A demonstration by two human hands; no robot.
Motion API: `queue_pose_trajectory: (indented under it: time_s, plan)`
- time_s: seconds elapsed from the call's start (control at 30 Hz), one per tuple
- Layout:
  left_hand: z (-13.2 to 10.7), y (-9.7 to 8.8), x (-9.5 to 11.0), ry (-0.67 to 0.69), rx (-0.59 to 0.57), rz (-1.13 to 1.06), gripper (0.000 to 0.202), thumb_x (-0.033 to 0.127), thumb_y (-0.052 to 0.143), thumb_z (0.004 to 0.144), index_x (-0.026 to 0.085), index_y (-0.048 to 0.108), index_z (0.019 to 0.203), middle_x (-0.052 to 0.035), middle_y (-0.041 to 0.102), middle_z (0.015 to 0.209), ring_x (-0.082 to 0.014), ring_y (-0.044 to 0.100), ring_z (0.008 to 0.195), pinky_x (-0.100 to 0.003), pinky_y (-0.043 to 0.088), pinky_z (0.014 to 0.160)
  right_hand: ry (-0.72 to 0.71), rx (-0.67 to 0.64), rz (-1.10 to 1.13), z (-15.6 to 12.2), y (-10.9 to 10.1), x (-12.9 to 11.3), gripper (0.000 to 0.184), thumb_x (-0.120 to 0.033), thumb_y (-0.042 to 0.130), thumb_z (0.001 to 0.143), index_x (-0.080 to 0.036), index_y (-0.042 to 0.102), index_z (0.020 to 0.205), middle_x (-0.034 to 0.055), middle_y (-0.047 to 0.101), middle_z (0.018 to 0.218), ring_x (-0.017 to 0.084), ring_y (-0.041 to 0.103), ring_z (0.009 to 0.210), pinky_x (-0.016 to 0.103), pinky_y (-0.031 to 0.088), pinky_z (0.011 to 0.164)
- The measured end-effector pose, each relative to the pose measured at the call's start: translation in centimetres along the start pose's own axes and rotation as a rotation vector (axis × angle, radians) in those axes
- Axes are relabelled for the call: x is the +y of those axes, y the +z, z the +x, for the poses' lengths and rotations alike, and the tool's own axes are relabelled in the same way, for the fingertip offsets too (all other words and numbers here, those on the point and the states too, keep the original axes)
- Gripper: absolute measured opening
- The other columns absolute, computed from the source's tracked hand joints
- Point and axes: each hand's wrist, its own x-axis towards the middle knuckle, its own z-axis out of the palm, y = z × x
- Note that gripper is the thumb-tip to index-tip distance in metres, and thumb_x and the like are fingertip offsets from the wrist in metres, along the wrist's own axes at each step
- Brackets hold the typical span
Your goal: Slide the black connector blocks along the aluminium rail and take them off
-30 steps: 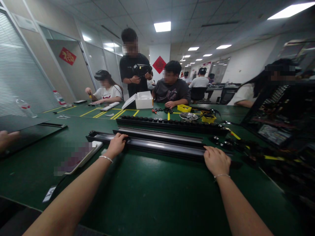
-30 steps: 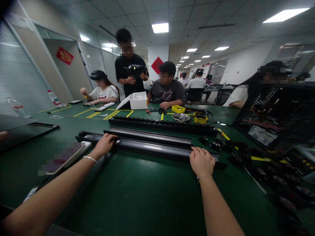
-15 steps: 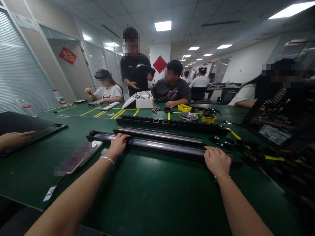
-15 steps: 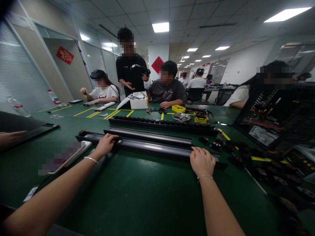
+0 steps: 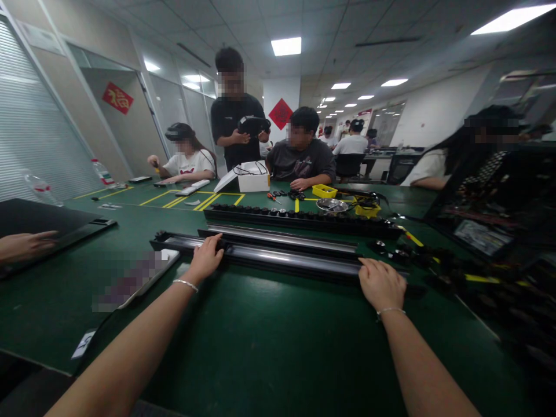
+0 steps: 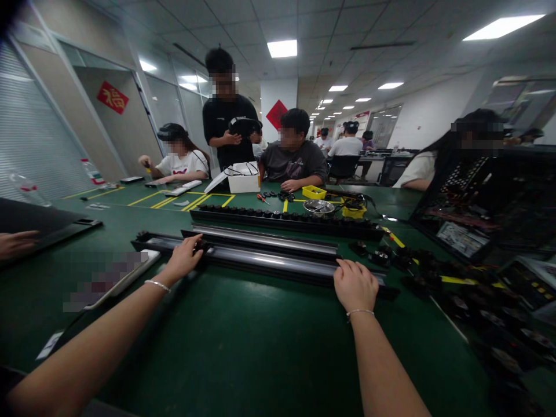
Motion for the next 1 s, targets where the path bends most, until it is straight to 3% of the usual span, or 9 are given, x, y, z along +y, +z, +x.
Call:
queue_pose_trajectory:
  time_s: [0.13,0.47,0.8,1.0]
  plan:
    - [-0.3,1.2,-0.7,-0.041,0.015,0.054,0.051,0.033,0.042,0.085,0.008,0.041,0.129,-0.0183,0.039,0.139,-0.0271,0.034,0.129,-0.043,0.026,0.106,-0.001,-0.009,0.007,0.1,0.0,0.1,0.042,-0.03,0.03,0.085,-0.027,0.06,0.115,0.0032,0.059,0.122,0.025,0.044,0.115,0.048,0.03,0.094]
    - [-0.9,2.2,-1.5,-0.017,0.015,0.09,0.047,0.038,0.034,0.089,0.016,0.047,0.127,-0.012,0.046,0.135,-0.0255,0.036,0.128,-0.047,0.024,0.106,0.0,-0.002,0.011,0.1,0.1,0.2,0.043,-0.031,0.028,0.085,-0.027,0.06,0.115,0.0031,0.058,0.122,0.025,0.044,0.115,0.048,0.031,0.094]
    - [-1.7,1.9,-0.3,0.008,0.031,0.153,0.051,0.046,0.034,0.088,0.015,0.049,0.126,-0.0114,0.047,0.135,-0.0297,0.034,0.128,-0.049,0.022,0.106,-0.004,0.002,-0.01,0.2,0.3,0.3,0.042,-0.031,0.03,0.085,-0.028,0.06,0.115,0.0027,0.058,0.122,0.024,0.044,0.114,0.047,0.03,0.094]
    - [-1.8,2.2,0.9,-0.056,0.06,0.159,0.054,0.049,0.035,0.086,0.014,0.051,0.124,-0.0115,0.047,0.134,-0.0309,0.032,0.129,-0.048,0.023,0.106,-0.037,0.036,-0.006,0.2,0.7,0.8,0.041,-0.033,0.029,0.087,-0.029,0.06,0.114,0.0014,0.058,0.121,0.023,0.046,0.112,0.045,0.03,0.093]
